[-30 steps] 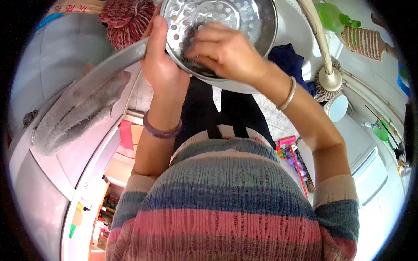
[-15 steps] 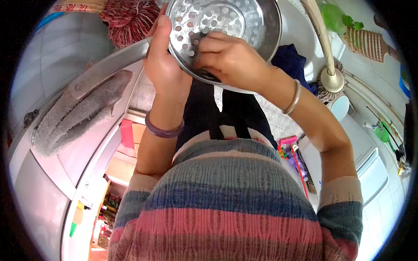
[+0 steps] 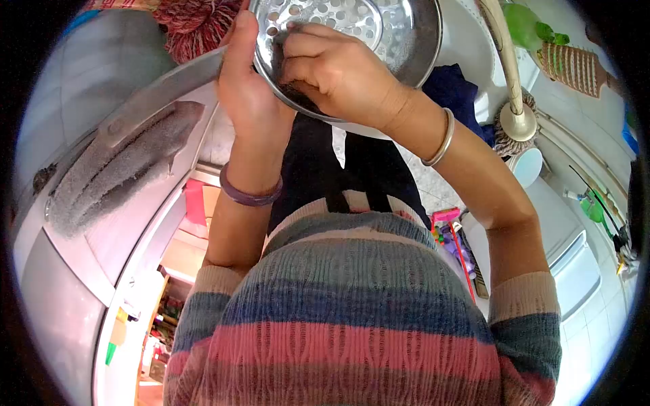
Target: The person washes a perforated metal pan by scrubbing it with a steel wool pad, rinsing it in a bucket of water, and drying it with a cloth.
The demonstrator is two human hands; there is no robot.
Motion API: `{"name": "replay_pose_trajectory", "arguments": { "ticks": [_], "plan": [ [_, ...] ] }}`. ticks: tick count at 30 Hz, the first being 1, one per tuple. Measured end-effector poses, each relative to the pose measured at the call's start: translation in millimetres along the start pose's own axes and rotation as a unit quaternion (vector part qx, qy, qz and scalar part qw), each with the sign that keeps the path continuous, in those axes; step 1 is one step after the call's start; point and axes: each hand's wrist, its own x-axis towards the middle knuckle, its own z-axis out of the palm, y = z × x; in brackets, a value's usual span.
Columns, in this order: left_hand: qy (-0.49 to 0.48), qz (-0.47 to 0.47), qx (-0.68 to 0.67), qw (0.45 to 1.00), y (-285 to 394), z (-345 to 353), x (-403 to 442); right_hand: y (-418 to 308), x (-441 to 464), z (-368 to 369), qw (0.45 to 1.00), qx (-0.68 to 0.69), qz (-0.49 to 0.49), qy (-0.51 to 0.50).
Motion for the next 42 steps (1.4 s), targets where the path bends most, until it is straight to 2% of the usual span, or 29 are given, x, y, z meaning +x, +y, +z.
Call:
{"name": "replay_pose_trajectory", "arguments": {
  "ticks": [1, 2, 3, 5, 7, 10, 13, 15, 16, 17, 18, 19, 21, 22, 25, 26, 29, 31, 33, 35, 37, 38, 39, 42],
  "plan": [
    [0.019, 0.005, 0.015, 1.000, -2, -2, -1, -1, 2, 1, 1.000, -0.001, 0.004, -0.004],
    [-0.009, -0.025, -0.035, 0.999, -7, -6, -2, 1, -8, 0, 0.999, 0.021, 0.002, -0.032],
    [0.020, -0.034, -0.050, 0.998, -7, -5, -2, -1, -13, -2, 0.999, 0.027, -0.002, -0.018],
    [0.007, -0.029, -0.025, 0.999, -9, -4, -1, 4, -17, -7, 0.997, 0.011, 0.005, -0.075],
    [0.005, -0.029, -0.023, 0.999, -4, -11, 3, 2, 3, 2, 1.000, 0.007, -0.005, 0.015],
    [0.007, -0.040, -0.044, 0.998, 1, -8, -1, -8, 3, 1, 1.000, -0.013, 0.011, -0.016],
    [-0.015, -0.003, -0.006, 1.000, 1, -4, 3, -4, -15, -1, 0.998, -0.031, 0.020, -0.053],
    [-0.002, -0.028, -0.022, 0.999, 1, 0, 2, 0, -11, -6, 0.998, -0.029, 0.014, -0.055],
    [0.001, -0.028, -0.018, 0.999, 0, -3, 4, 0, 0, -3, 1.000, -0.009, -0.001, 0.007],
    [0.008, -0.027, -0.014, 1.000, 0, -6, 5, -1, 7, -6, 1.000, 0.003, 0.026, 0.015],
    [-0.030, -0.053, -0.045, 0.997, 4, -10, 6, -2, 6, -4, 0.999, 0.007, 0.028, 0.027],
    [-0.013, -0.051, -0.041, 0.998, 4, -10, 5, -2, 5, -2, 0.999, 0.008, 0.030, 0.039],
    [0.019, -0.041, -0.041, 0.998, 3, -2, 3, -3, -11, -5, 0.999, 0.011, 0.042, 0.004],
    [0.003, -0.010, -0.016, 1.000, 6, 7, -1, -4, -15, -7, 0.999, 0.014, 0.049, -0.014],
    [-0.009, -0.046, -0.024, 0.999, 2, -1, 5, 6, 8, -8, 0.997, -0.024, 0.018, 0.074],
    [-0.047, -0.054, -0.040, 0.997, -2, -6, 7, 13, 16, -8, 0.994, -0.024, 0.020, 0.102],
    [0.019, -0.042, -0.013, 0.999, -2, -6, 8, 8, 0, -10, 0.998, 0.015, 0.032, 0.046],
    [-0.020, -0.030, 0.006, 0.999, 10, 11, 0, 8, -18, -10, 0.997, 0.068, 0.008, 0.024],
    [-0.001, -0.055, -0.020, 0.998, 3, -3, 5, 17, -13, -16, 0.999, 0.025, 0.001, 0.041],
    [0.044, -0.039, 0.009, 0.998, 5, 14, 2, 23, 6, -25, 0.995, -0.011, 0.037, 0.090],
    [0.057, -0.037, 0.030, 0.997, 7, 14, 0, 20, 1, -20, 0.997, 0.011, 0.033, 0.065],
    [0.000, -0.036, 0.021, 0.999, 6, 5, 5, 14, -8, -17, 0.999, 0.025, 0.024, 0.034],
    [0.004, -0.046, 0.004, 0.999, 5, 7, 6, 9, -15, -17, 0.999, 0.040, 0.015, 0.001],
    [0.009, -0.063, -0.002, 0.998, 2, 3, 8, 13, -10, -17, 0.999, 0.035, 0.014, 0.029]
  ]
}}
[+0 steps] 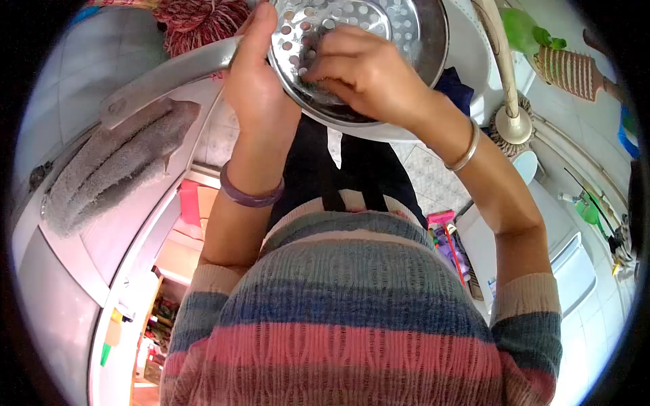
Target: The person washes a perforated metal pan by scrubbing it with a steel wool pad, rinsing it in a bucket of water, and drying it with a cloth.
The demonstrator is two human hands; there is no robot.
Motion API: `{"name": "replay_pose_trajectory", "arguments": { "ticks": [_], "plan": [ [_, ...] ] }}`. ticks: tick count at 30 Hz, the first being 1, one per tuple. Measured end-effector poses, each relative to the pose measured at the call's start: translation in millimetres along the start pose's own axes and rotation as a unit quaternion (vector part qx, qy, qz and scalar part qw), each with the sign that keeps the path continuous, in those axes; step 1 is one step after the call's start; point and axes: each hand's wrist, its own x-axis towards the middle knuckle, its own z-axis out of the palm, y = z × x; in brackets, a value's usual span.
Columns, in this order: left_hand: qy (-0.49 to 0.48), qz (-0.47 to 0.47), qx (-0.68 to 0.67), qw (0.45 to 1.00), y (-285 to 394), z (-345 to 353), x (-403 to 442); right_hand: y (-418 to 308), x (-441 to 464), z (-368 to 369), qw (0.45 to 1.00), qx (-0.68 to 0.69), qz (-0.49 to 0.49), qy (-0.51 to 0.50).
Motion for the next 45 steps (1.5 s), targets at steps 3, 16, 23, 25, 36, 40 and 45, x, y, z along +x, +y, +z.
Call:
{"name": "replay_pose_trajectory", "arguments": {
  "ticks": [3, 16, 23, 25, 36, 40, 45],
  "plan": [
    [-0.007, 0.001, -0.029, 1.000, 3, -2, 3, 1, 14, 1, 0.998, -0.043, -0.007, 0.054],
    [0.043, 0.030, -0.007, 0.999, 1, 4, 1, -4, -5, -1, 0.992, -0.042, 0.116, -0.008],
    [0.044, 0.121, 0.066, 0.989, 3, 11, 1, -12, 8, 5, 0.992, 0.039, 0.109, 0.044],
    [0.038, 0.106, 0.033, 0.993, 4, 9, 2, -3, -4, -4, 0.989, -0.021, 0.145, 0.022],
    [0.033, 0.075, -0.007, 0.997, 1, 19, -6, -20, 13, -3, 0.952, -0.080, 0.289, 0.057],
    [0.031, 0.097, 0.000, 0.995, 0, 19, -6, -17, 15, -6, 0.944, -0.043, 0.325, 0.027],
    [0.036, 0.113, 0.011, 0.993, 2, 20, -6, -22, 19, -1, 0.940, -0.049, 0.336, 0.028]
  ]
}}
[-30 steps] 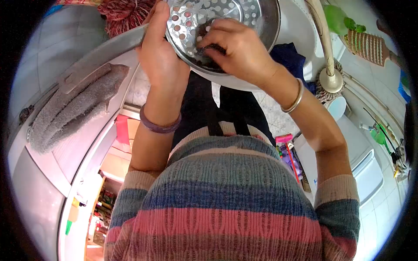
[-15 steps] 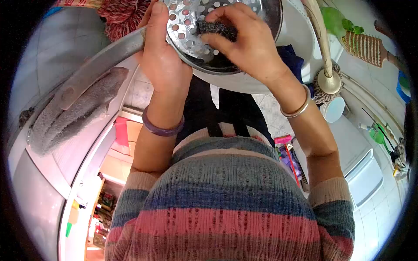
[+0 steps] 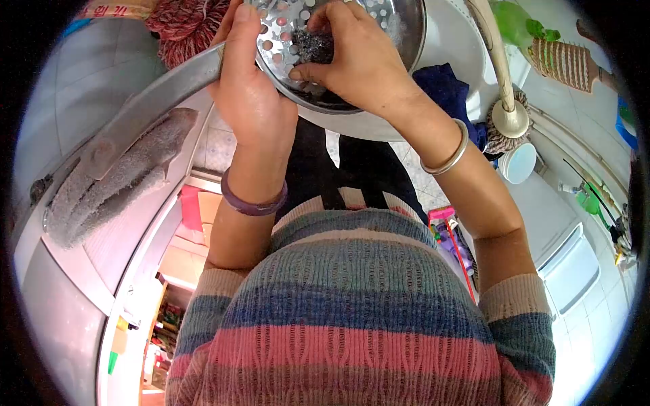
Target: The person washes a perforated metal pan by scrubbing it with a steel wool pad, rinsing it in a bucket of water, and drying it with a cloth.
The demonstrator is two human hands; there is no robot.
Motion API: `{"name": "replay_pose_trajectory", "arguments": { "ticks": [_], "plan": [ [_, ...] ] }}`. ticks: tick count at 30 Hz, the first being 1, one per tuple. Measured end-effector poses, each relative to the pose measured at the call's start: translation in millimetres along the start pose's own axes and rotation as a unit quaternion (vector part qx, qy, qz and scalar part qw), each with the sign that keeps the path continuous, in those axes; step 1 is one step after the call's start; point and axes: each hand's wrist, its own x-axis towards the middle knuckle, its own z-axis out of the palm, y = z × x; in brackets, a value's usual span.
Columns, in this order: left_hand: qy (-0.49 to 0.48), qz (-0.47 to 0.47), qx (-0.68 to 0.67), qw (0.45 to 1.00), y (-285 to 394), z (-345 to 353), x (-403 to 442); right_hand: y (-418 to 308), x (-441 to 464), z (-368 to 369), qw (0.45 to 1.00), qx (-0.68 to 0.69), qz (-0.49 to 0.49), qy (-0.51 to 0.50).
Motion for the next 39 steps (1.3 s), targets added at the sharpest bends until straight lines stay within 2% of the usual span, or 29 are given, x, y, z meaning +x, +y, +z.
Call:
{"name": "replay_pose_trajectory", "arguments": {
  "ticks": [11, 20, 25, 29, 32, 35, 38, 39],
  "plan": [
    [-0.007, -0.006, -0.010, 1.000, -1, 0, 3, 4, 1, 3, 1.000, 0.009, -0.015, 0.008],
    [-0.010, -0.025, -0.019, 0.999, -3, 2, 7, -4, 8, -11, 0.996, 0.046, 0.033, -0.062],
    [-0.020, -0.022, -0.012, 0.999, -3, -1, 10, 2, 9, -4, 0.999, 0.022, 0.017, -0.040],
    [0.019, -0.033, -0.005, 0.999, -4, 3, 10, 2, 7, -3, 1.000, 0.001, 0.016, -0.015],
    [0.010, -0.032, -0.010, 0.999, -4, 2, 11, 10, 6, 2, 1.000, 0.002, -0.013, 0.001],
    [0.005, -0.027, -0.010, 1.000, -3, -2, 13, 24, 8, 4, 0.993, 0.050, -0.103, 0.035],
    [0.006, -0.025, -0.006, 1.000, 1, -1, 14, 20, 5, -16, 0.978, 0.199, -0.049, -0.031],
    [-0.001, -0.032, -0.018, 0.999, 1, -1, 14, 24, 6, -10, 0.967, 0.171, -0.176, 0.070]
  ]
}}
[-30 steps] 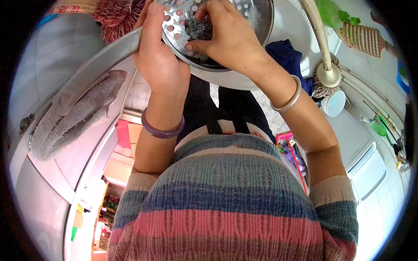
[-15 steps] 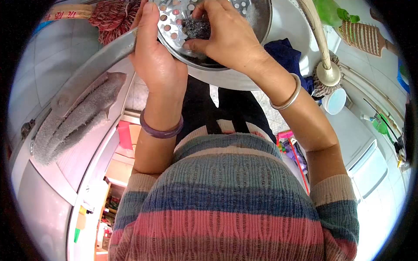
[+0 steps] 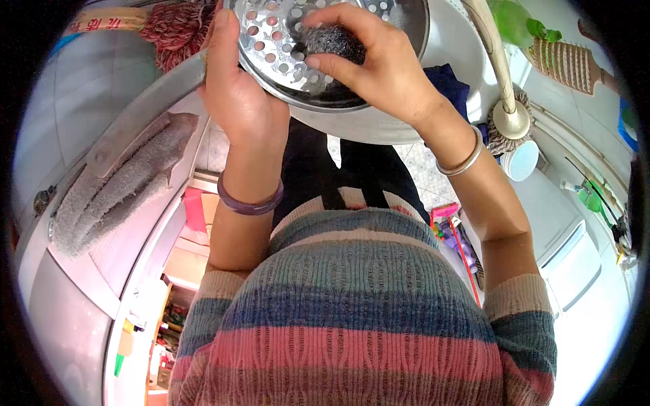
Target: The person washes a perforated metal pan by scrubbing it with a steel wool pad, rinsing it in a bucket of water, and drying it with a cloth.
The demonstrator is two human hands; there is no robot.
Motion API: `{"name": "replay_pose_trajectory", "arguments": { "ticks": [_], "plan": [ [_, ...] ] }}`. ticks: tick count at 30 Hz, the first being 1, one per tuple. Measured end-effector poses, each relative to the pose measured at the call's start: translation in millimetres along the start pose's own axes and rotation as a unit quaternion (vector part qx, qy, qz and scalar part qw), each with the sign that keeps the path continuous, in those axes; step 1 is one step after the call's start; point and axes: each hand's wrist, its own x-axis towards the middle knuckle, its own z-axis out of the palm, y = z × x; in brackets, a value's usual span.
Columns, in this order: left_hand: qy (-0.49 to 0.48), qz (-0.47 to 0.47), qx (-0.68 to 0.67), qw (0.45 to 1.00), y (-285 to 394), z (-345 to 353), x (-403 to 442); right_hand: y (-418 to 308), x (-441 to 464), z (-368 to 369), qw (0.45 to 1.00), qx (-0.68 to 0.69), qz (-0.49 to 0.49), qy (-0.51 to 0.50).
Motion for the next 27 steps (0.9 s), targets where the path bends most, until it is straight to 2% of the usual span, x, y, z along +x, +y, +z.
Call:
{"name": "replay_pose_trajectory", "arguments": {
  "ticks": [3, 5, 10, 13, 18, 21, 23, 25, 27],
  "plan": [
    [0.002, -0.006, -0.012, 1.000, 0, 1, 0, 1, -5, 3, 0.994, -0.007, -0.059, -0.089],
    [0.000, -0.003, -0.014, 1.000, -1, 0, 2, -6, -2, 9, 0.988, -0.057, -0.119, -0.086],
    [-0.002, -0.002, -0.014, 1.000, -2, 2, 0, -10, 0, 11, 0.980, -0.155, -0.081, -0.098],
    [-0.026, -0.005, -0.013, 1.000, -3, 0, -4, -12, 2, 17, 0.977, -0.165, -0.079, -0.105],
    [0.000, -0.008, 0.006, 1.000, -5, 1, -8, -12, 5, 15, 0.976, -0.127, -0.060, -0.164],
    [0.007, -0.009, -0.002, 1.000, -8, -3, -5, -11, 8, 14, 0.968, -0.099, -0.082, -0.216],
    [0.007, -0.006, 0.004, 1.000, -11, -4, -7, -10, 20, 17, 0.976, -0.094, -0.112, -0.164],
    [-0.008, -0.004, 0.003, 1.000, -10, -6, -8, -7, 27, 27, 0.987, -0.108, -0.088, -0.075],
    [-0.028, -0.007, 0.003, 1.000, -8, -8, -7, -7, 16, 27, 0.987, -0.088, -0.069, -0.111]
  ]
}}
